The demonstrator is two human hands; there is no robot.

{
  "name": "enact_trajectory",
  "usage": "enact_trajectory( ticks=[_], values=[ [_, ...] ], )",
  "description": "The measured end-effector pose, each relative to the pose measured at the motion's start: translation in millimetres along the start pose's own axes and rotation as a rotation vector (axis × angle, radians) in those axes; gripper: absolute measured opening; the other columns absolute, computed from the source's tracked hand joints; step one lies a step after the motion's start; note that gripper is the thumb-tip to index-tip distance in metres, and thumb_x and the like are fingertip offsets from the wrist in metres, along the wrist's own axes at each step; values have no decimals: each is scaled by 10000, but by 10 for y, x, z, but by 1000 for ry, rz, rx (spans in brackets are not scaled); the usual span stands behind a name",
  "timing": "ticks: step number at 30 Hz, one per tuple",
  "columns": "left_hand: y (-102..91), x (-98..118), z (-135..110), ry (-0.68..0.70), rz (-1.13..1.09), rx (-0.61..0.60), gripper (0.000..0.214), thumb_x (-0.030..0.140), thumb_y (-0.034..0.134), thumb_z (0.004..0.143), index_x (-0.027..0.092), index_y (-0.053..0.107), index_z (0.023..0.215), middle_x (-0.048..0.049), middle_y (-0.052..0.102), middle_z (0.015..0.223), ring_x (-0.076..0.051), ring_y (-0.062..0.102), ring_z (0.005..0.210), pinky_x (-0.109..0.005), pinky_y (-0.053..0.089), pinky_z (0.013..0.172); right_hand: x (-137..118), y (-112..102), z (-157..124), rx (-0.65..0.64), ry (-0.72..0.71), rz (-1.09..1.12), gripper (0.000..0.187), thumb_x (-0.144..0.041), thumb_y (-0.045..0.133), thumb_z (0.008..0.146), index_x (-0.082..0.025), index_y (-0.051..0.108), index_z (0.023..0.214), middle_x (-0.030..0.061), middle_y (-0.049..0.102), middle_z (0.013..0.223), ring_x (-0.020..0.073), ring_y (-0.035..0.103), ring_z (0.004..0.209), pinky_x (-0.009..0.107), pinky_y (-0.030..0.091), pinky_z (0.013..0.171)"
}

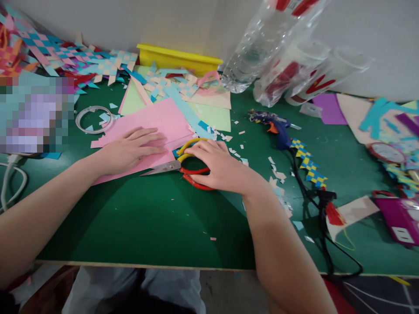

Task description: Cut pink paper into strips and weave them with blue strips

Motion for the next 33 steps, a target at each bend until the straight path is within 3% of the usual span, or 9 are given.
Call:
enact_trajectory(
  ticks=[9, 15, 18, 21, 26, 30, 33],
  values=[
    [-3, 23, -10, -6, 41, 7, 467, 127, 358, 998, 277, 488, 1420, -28, 324, 1596, -225, 163, 1509, -500, 134, 1221, -54, -31, -33, 8, 1, -7, 426, -412, 598, 815, -284, 567, 1220, 88, 613, 1231, 338, 501, 1251, 543, 349, 1012],
    [45, 222, 57, -105, 80, 173, 408, 133, 358, 995, 182, 497, 1375, -102, 448, 1509, -252, 301, 1454, -532, 198, 1206, -28, -81, -118, 21, 31, -19, 384, -432, 619, 792, -319, 594, 1158, 60, 634, 1234, 328, 533, 1227, 531, 363, 995],
    [18, 288, 99, -166, 73, 224, 341, 203, 343, 1018, 145, 574, 1263, -128, 544, 1404, -263, 377, 1406, -528, 234, 1196, 50, -97, -159, 1, 61, 4, 390, -417, 629, 776, -325, 592, 1154, 51, 632, 1249, 322, 545, 1221, 535, 364, 997],
    [-33, 237, 73, -125, 47, 197, 331, 284, 373, 1025, 179, 638, 1192, -99, 580, 1350, -270, 378, 1398, -512, 246, 1191, 111, -105, -177, -2, 85, 17, 388, -415, 632, 757, -327, 603, 1134, 46, 638, 1237, 332, 554, 1207, 544, 375, 984],
    [-24, 47, -52, -37, 29, 149, 384, 347, 356, 1033, 234, 599, 1309, -83, 488, 1459, -269, 312, 1433, -467, 289, 1170, 100, -94, -158, 4, 75, 12, 378, -410, 631, 758, -319, 602, 1124, 45, 639, 1246, 328, 547, 1213, 522, 370, 988],
    [4, 43, -63, -24, 45, 137, 421, 264, 362, 1031, 218, 464, 1437, -97, 452, 1498, -260, 278, 1455, -481, 240, 1191, 37, -66, -126, -10, 79, -6, 370, -420, 615, 764, -286, 604, 1110, 49, 648, 1232, 319, 560, 1181, 494, 371, 973],
    [-8, 80, -45, -6, 36, 130, 443, 171, 377, 1013, 259, 457, 1440, -68, 449, 1508, -235, 269, 1464, -488, 193, 1211, -11, -37, -101, -27, 76, -18, 371, -425, 612, 777, -272, 589, 1114, 56, 653, 1215, 318, 558, 1149, 496, 364, 967]
  ],
)
Point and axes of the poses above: each hand's wrist, its own z-axis towards the middle knuckle, its own y-axis out of the palm, x = y × z, the point moved 1 cm from there along z, towards the middle knuckle
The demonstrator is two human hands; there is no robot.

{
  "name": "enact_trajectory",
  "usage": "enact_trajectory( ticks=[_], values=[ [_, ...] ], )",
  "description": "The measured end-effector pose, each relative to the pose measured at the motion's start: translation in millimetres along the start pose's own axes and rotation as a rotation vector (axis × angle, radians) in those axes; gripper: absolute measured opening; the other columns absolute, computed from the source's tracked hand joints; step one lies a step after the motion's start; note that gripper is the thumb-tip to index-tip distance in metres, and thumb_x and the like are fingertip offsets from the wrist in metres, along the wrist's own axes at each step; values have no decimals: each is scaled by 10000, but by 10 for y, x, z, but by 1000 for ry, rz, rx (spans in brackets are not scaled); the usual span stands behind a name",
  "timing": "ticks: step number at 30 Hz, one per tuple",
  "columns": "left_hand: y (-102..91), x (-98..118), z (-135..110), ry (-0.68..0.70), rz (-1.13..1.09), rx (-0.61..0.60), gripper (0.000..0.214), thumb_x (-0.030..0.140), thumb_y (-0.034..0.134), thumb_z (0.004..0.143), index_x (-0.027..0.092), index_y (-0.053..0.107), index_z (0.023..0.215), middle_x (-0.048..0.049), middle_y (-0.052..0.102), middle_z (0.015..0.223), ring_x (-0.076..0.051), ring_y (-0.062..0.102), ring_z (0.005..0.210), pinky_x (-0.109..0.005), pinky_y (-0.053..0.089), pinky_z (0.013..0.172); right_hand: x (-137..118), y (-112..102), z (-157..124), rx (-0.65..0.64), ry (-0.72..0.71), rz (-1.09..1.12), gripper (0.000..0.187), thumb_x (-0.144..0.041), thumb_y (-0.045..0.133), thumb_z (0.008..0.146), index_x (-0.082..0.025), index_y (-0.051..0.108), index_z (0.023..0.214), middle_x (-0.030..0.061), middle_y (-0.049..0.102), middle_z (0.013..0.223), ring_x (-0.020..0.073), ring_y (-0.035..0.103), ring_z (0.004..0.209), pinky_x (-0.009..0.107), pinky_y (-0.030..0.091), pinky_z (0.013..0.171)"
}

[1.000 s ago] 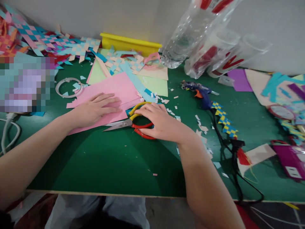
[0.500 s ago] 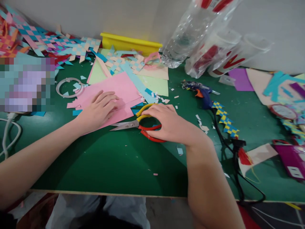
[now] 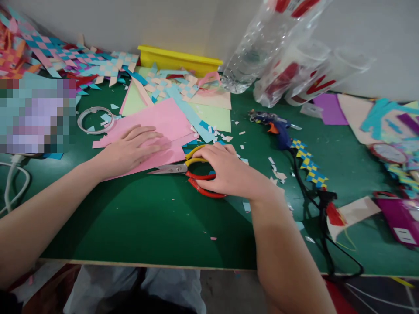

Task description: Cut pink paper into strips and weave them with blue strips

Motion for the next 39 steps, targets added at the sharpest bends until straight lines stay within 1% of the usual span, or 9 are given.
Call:
enact_trajectory(
  ticks=[2, 5, 11, 14, 21, 26, 29, 34, 39],
  values=[
    [-4, 4, 4, 22, -11, 5, 421, 175, 398, 1008, 282, 510, 1399, -49, 452, 1508, -235, 261, 1468, -494, 178, 1217, -32, 20, 16, -6, -7, -3, 374, -422, 615, 787, -263, 576, 1123, 63, 654, 1196, 315, 552, 1119, 499, 365, 961],
    [10, -20, -3, 51, -21, -7, 370, 237, 421, 1014, 315, 573, 1342, -30, 430, 1520, -251, 244, 1474, -510, 186, 1211, -77, 42, 37, 7, -36, 0, 380, -409, 628, 793, -258, 564, 1136, 74, 649, 1187, 312, 541, 1097, 492, 378, 947],
    [37, -58, -8, 22, -37, -48, 417, 214, 385, 1025, 374, 534, 1380, -14, 398, 1541, -236, 199, 1490, -505, 197, 1203, -99, 47, 39, 36, -85, -16, 388, -401, 620, 820, -252, 561, 1174, 84, 622, 1254, 316, 529, 1178, 487, 376, 969],
    [37, -56, 0, 13, -60, -54, 437, 185, 367, 1024, 371, 540, 1380, -27, 399, 1542, -242, 198, 1491, -506, 208, 1195, -88, 47, 27, 45, -86, -14, 387, -402, 610, 834, -251, 551, 1185, 98, 611, 1279, 318, 525, 1228, 493, 364, 988],
    [32, -51, 17, 3, -92, -51, 453, 181, 330, 1025, 369, 557, 1369, -31, 415, 1534, -247, 215, 1487, -497, 229, 1187, -87, 58, 32, 38, -75, 12, 388, -395, 600, 842, -257, 543, 1200, 105, 607, 1291, 323, 525, 1240, 501, 379, 981],
    [42, -61, 18, 3, -59, -69, 459, 166, 345, 1017, 368, 554, 1372, -34, 404, 1537, -260, 216, 1484, -499, 239, 1180, -102, 59, 42, 11, -86, 26, 433, -382, 611, 837, -259, 527, 1244, 102, 609, 1287, 325, 507, 1257, 515, 359, 1009],
    [60, -70, 14, 10, -52, -57, 452, 167, 366, 1014, 370, 549, 1374, -29, 409, 1532, -258, 219, 1480, -499, 248, 1175, -117, 63, 49, -12, -98, 36, 439, -357, 605, 839, -259, 519, 1258, 90, 609, 1287, 312, 498, 1269, 508, 349, 1024],
    [73, -77, 13, 22, -70, -37, 444, 164, 374, 1015, 358, 560, 1369, -56, 411, 1531, -269, 235, 1472, -491, 278, 1159, -156, 95, 60, 18, -113, 31, 407, -367, 581, 852, -239, 529, 1235, 98, 619, 1263, 315, 514, 1242, 498, 368, 999],
    [67, -63, 15, 20, -60, -23, 398, 226, 397, 1019, 354, 584, 1346, -52, 427, 1519, -265, 258, 1462, -483, 285, 1157, -271, 129, 73, 33, -126, 1, 378, -404, 556, 876, -209, 535, 1200, 111, 628, 1232, 314, 540, 1193, 487, 395, 971]
  ],
)
Point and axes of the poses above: each hand's wrist, its own z-axis towards the middle knuckle, its own y-axis out of the palm, x = y × z, the point moved 1 cm from there along z, towards the middle knuckle
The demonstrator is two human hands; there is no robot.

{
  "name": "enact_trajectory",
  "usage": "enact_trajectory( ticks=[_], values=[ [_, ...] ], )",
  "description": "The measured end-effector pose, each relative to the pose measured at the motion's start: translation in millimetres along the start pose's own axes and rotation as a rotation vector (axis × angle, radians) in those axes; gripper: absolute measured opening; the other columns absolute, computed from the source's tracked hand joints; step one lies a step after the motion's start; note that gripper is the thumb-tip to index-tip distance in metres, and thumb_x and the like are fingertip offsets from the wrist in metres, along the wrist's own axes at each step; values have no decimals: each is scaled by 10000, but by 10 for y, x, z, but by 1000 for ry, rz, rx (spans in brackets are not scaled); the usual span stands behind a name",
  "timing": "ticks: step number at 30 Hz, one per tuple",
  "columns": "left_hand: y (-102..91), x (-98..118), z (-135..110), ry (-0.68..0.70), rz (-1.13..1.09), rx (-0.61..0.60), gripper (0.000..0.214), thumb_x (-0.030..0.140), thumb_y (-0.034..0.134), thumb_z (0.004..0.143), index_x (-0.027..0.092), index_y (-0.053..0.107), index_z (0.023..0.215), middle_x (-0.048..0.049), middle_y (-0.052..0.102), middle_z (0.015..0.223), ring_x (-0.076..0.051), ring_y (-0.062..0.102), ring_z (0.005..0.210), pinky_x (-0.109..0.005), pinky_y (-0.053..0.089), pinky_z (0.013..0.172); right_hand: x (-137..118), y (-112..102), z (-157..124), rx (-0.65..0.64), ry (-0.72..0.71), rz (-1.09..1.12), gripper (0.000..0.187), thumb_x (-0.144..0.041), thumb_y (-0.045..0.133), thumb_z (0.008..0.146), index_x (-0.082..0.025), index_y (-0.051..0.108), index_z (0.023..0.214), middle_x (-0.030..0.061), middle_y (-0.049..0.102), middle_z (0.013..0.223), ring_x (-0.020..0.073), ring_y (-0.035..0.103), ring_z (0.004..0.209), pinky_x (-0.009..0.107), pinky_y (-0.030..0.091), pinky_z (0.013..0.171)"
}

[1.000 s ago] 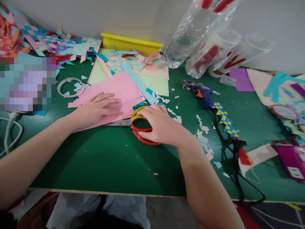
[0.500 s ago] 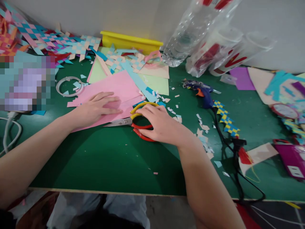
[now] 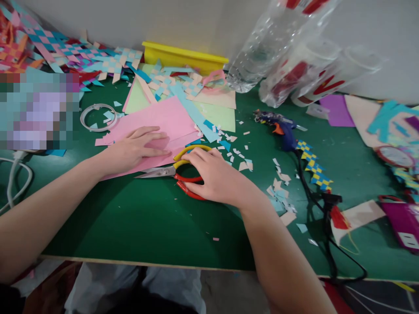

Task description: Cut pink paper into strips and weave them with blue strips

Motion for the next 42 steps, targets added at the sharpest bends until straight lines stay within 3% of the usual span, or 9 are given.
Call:
enact_trajectory(
  ticks=[5, 14, 21, 25, 28, 31, 36, 42],
  values=[
    [8, 0, -4, 1, 12, 2, 375, 260, 428, 1011, 349, 592, 1337, -38, 432, 1517, -255, 257, 1460, -469, 287, 1160, -96, 20, 27, -1, 3, -14, 403, -429, 537, 902, -186, 523, 1222, 138, 612, 1265, 321, 543, 1190, 487, 428, 952],
    [-1, -7, 13, -16, -3, -38, 433, 160, 456, 986, 343, 566, 1363, -41, 427, 1521, -264, 248, 1465, -480, 267, 1172, -107, 25, 31, 2, -66, -28, 417, -434, 528, 910, -178, 541, 1239, 145, 620, 1212, 313, 563, 1138, 470, 444, 951],
    [44, 59, 21, -30, 49, 51, 409, 170, 491, 973, 349, 589, 1328, -41, 455, 1486, -270, 281, 1450, -550, 211, 1185, -51, 7, 4, 17, -46, -8, 415, -411, 573, 877, -200, 552, 1234, 127, 628, 1229, 315, 551, 1182, 473, 432, 960],
    [114, 149, 103, -108, 75, 136, 397, 112, 475, 950, 267, 619, 1286, -80, 521, 1410, -290, 345, 1408, -586, 200, 1179, 67, -42, -41, 13, -18, 5, 416, -386, 613, 833, -230, 572, 1217, 107, 643, 1231, 321, 545, 1221, 490, 417, 979],
    [113, 147, 143, -151, -9, 223, 336, 98, 411, 962, 202, 669, 1150, -94, 568, 1327, -257, 431, 1321, -513, 327, 1134, 176, -79, -80, 4, 6, 28, 415, -372, 632, 797, -253, 591, 1193, 87, 649, 1241, 311, 566, 1202, 487, 421, 986],
    [55, 89, 113, -80, -90, 189, 329, 79, 390, 950, 172, 705, 944, -87, 576, 1312, -251, 429, 1306, -454, 388, 1091, 265, -102, -110, 2, 20, 53, 404, -370, 636, 778, -269, 607, 1167, 72, 648, 1253, 303, 580, 1186, 477, 427, 987],
    [-9, 22, -7, -43, -11, 68, 395, 95, 421, 950, 231, 615, 1265, -77, 524, 1413, -255, 361, 1384, -488, 306, 1145, 294, -102, -123, -5, 40, 57, 411, -403, 630, 783, -273, 596, 1171, 74, 635, 1281, 304, 576, 1191, 484, 420, 979],
    [5, 65, -16, -60, 71, 17, 424, 86, 391, 963, 232, 567, 1320, -69, 487, 1461, -251, 308, 1424, -465, 278, 1161, 188, -56, -81, -4, 84, 11, 402, -418, 631, 786, -251, 563, 1145, 93, 625, 1264, 326, 547, 1220, 512, 380, 997]
  ],
)
Point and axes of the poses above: each hand's wrist, its own z-axis towards the middle knuckle, its own y-axis out of the palm, x = y × z, the point moved 1 cm from there along z, towards the middle knuckle
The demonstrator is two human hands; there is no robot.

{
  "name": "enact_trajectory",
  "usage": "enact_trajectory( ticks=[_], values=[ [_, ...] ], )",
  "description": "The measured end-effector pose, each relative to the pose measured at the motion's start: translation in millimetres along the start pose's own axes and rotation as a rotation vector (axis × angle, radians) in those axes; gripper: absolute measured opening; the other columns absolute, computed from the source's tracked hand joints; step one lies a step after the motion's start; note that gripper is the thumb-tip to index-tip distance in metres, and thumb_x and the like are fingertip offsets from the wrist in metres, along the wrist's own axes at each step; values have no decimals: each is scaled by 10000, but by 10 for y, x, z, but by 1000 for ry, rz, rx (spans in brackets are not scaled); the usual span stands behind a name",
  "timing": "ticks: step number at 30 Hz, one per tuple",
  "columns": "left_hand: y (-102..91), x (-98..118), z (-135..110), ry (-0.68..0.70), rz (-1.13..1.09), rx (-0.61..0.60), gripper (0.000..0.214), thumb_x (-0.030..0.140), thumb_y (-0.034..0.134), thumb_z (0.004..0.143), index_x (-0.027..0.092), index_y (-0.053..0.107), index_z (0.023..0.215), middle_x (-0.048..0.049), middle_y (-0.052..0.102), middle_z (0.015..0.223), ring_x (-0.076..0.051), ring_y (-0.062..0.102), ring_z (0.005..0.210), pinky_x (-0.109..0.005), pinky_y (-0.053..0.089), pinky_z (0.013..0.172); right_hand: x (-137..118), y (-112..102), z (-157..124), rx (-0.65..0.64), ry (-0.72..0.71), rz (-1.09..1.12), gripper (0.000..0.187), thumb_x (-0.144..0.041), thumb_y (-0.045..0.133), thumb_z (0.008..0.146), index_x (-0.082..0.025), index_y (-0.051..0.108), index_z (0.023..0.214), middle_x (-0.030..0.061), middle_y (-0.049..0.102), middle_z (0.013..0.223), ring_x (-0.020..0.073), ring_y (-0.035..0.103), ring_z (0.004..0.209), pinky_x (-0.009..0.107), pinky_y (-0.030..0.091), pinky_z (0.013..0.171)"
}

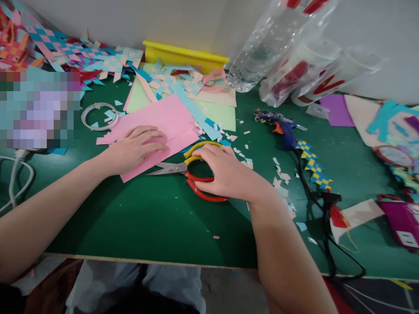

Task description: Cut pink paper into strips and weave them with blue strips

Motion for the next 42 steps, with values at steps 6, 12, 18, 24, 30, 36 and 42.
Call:
enact_trajectory(
  ticks=[6, 12, 18, 24, 30, 36, 42],
  values=[
    [-2, -3, 1, -10, -23, -12, 460, 56, 405, 941, 242, 562, 1332, -78, 477, 1469, -245, 302, 1428, -454, 282, 1156, -102, 50, 63, 14, -53, -13, 429, -441, 605, 809, -235, 540, 1179, 111, 624, 1212, 336, 528, 1212, 504, 371, 979],
    [-1, -22, 7, 0, -48, -29, 451, 101, 408, 971, 285, 546, 1359, -67, 457, 1485, -248, 293, 1431, -467, 270, 1160, -113, 71, 107, -4, -91, -33, 488, -444, 586, 828, -218, 522, 1256, 124, 605, 1212, 328, 516, 1201, 496, 360, 987],
    [-5, -18, 18, -14, -35, -33, 438, 124, 423, 980, 320, 553, 1350, -46, 455, 1483, -240, 285, 1435, -460, 265, 1164, -105, 34, 96, -27, -103, -24, 478, -403, 574, 845, -215, 519, 1282, 138, 588, 1251, 332, 493, 1231, 514, 368, 998],
    [-29, 3, 34, -29, -40, -60, 428, 140, 456, 978, 336, 550, 1346, -44, 449, 1488, -252, 295, 1432, -472, 269, 1160, -129, 0, 95, -54, -97, -15, 471, -404, 584, 834, -231, 536, 1270, 124, 603, 1231, 331, 514, 1222, 526, 385, 992],
    [-1, -23, 23, -7, -47, -51, 462, 101, 462, 962, 336, 555, 1348, -58, 436, 1492, -256, 272, 1445, -481, 258, 1163, -68, 28, 98, 7, -112, -43, 489, -407, 570, 827, -249, 534, 1289, 133, 583, 1305, 354, 495, 1263, 553, 377, 1012],
    [-14, -43, 23, 44, -44, -70, 475, 84, 434, 960, 319, 561, 1353, -45, 455, 1473, -257, 280, 1434, -473, 277, 1162, 34, 38, 51, 55, -89, -98, 504, -444, 576, 832, -243, 539, 1293, 129, 596, 1305, 347, 507, 1269, 550, 375, 1036],
    [-29, -42, 30, 45, -61, -51, 409, 161, 444, 988, 321, 584, 1337, -44, 477, 1460, -251, 304, 1422, -467, 290, 1157, 37, 36, 55, 52, -102, -89, 461, -457, 545, 874, -233, 567, 1276, 122, 613, 1308, 322, 530, 1258, 515, 417, 1020]
  ],
)
Point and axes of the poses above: each hand's wrist, its own z-axis towards the middle knuckle, its own y-axis out of the palm, x = y × z, the point moved 1 cm from there along z, towards the middle knuckle
